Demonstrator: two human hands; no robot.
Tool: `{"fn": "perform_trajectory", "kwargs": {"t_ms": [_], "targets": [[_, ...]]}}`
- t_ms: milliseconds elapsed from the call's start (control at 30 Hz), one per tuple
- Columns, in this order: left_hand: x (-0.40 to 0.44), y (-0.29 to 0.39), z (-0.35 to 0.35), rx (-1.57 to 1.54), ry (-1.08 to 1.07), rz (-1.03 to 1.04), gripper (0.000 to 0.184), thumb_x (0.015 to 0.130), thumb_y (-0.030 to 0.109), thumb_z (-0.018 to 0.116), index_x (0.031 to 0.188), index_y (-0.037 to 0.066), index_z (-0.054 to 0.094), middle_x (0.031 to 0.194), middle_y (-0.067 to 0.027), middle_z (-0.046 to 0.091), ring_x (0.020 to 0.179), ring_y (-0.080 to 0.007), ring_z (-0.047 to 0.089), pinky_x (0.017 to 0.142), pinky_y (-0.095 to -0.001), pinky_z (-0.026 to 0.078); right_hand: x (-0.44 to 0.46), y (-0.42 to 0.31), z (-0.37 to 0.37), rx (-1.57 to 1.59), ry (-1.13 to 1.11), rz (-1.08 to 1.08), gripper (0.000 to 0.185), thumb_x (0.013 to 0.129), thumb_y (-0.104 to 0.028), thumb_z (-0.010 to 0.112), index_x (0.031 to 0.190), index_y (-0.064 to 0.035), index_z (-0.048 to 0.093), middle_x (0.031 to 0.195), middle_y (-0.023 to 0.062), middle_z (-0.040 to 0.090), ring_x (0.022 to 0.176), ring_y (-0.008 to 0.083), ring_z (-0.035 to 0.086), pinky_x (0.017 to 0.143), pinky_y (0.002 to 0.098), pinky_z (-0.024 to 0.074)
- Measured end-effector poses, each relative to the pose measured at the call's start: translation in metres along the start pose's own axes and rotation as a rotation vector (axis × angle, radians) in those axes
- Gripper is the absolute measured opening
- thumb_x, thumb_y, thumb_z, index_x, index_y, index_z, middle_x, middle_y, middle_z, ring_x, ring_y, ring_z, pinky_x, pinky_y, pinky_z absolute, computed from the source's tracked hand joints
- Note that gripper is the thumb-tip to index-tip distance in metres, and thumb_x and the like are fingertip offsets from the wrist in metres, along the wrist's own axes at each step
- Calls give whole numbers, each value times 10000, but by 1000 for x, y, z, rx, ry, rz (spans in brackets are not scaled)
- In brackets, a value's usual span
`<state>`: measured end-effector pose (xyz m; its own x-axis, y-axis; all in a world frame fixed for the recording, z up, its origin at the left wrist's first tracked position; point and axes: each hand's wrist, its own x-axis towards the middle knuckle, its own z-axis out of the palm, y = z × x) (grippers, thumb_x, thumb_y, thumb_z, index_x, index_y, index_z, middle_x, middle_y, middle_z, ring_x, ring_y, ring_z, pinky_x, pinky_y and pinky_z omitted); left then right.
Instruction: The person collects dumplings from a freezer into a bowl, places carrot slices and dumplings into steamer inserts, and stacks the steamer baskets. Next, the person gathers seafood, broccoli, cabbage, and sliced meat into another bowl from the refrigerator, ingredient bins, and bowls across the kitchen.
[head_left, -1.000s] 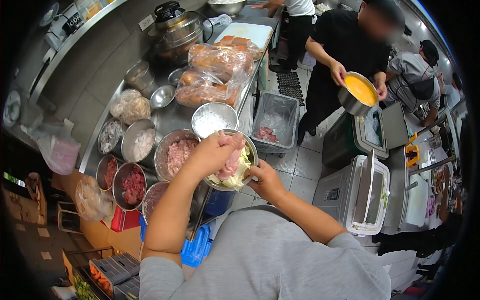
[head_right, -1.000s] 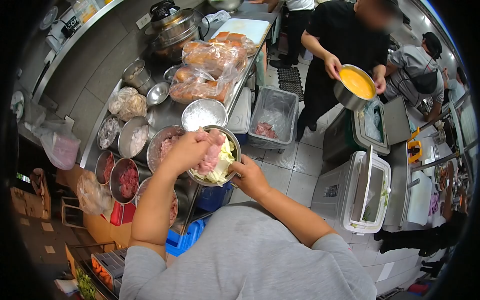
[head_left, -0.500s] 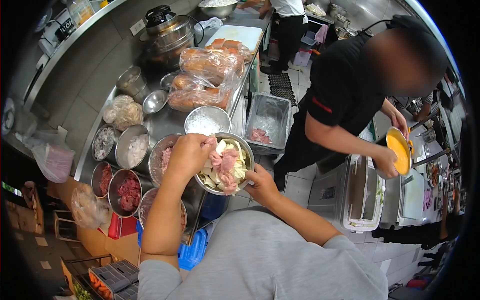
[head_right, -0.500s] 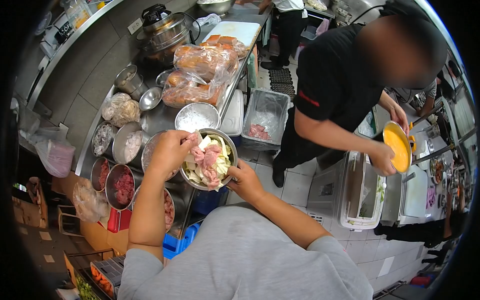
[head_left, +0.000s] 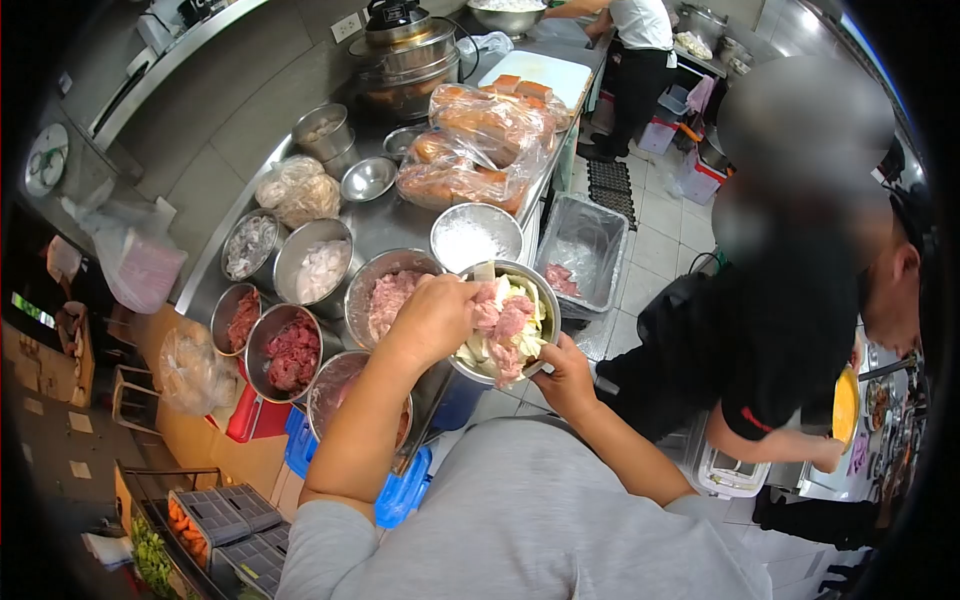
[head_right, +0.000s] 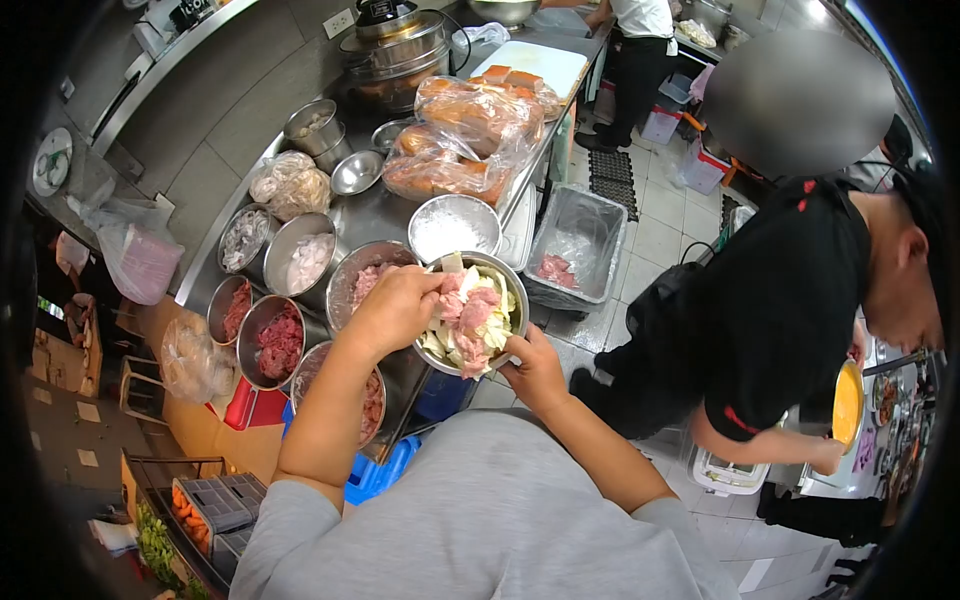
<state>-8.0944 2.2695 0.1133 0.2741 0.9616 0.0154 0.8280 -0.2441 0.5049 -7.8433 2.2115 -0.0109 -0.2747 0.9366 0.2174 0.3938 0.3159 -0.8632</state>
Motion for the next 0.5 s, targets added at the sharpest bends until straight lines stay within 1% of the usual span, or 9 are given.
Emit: {"fn": "perform_trajectory", "kwargs": {"t_ms": [33,67,100,167,233,333,400,433,500], "targets": [[-3,-6,1,71,37,78,276,922,66,659,1168,43,782,1010,-216,757,979,-423,720,891,-467,569,-1,-1,2,2,2,4,338,763,-17,890,1060,-96,749,1210,158,683,1091,370,684,900,425,571],[-5,-18,4,75,65,69,215,920,91,682,1091,54,808,977,-192,748,954,-407,714,869,-452,564,0,-3,2,-11,-1,-5,341,760,-17,890,1060,-96,747,1204,159,684,1088,371,684,898,425,571],[-8,-23,1,69,55,76,215,920,91,682,1091,54,808,977,-192,748,954,-407,714,869,-452,564,-1,-5,0,-26,-2,-12,343,758,-17,890,1059,-96,746,1199,160,685,1086,371,685,896,426,571],[-12,-26,-8,-39,178,-62,177,910,101,702,1033,42,815,982,-185,753,944,-400,719,868,-458,568,-1,-8,3,-41,33,-3,341,751,-14,889,1048,-95,743,1172,159,688,1075,370,686,891,425,570],[-23,-10,-19,-65,191,-46,145,902,115,745,999,34,816,962,-178,755,929,-378,724,856,-461,570,-3,1,9,-51,33,-11,355,744,-13,890,1056,-102,746,1149,154,687,1061,371,687,887,424,570],[-48,7,-9,-238,66,96,162,885,111,792,1027,36,813,1021,-172,762,932,-364,728,850,-460,574,-3,-5,14,-43,41,13,347,746,-8,886,1047,-100,740,1139,154,683,1057,376,685,891,425,569],[-63,23,15,-343,8,275,191,866,105,831,1046,48,808,1055,-140,736,957,-343,719,856,-452,574,-3,-9,19,-33,48,5,345,748,-5,883,1047,-99,739,1141,155,683,1058,377,685,897,425,569],[-65,21,27,-344,7,273,191,866,105,831,1046,48,808,1055,-140,736,957,-343,719,856,-452,574,-3,-9,22,-10,55,20,350,748,1,880,1054,-99,742,1150,154,685,1068,377,686,907,424,570],[-66,7,52,-154,141,302,199,857,75,833,1052,59,802,1060,-120,685,979,-325,695,864,-438,571,-6,-9,27,11,59,33,356,748,7,876,1061,-100,744,1159,154,688,1078,376,686,916,424,571]]}}
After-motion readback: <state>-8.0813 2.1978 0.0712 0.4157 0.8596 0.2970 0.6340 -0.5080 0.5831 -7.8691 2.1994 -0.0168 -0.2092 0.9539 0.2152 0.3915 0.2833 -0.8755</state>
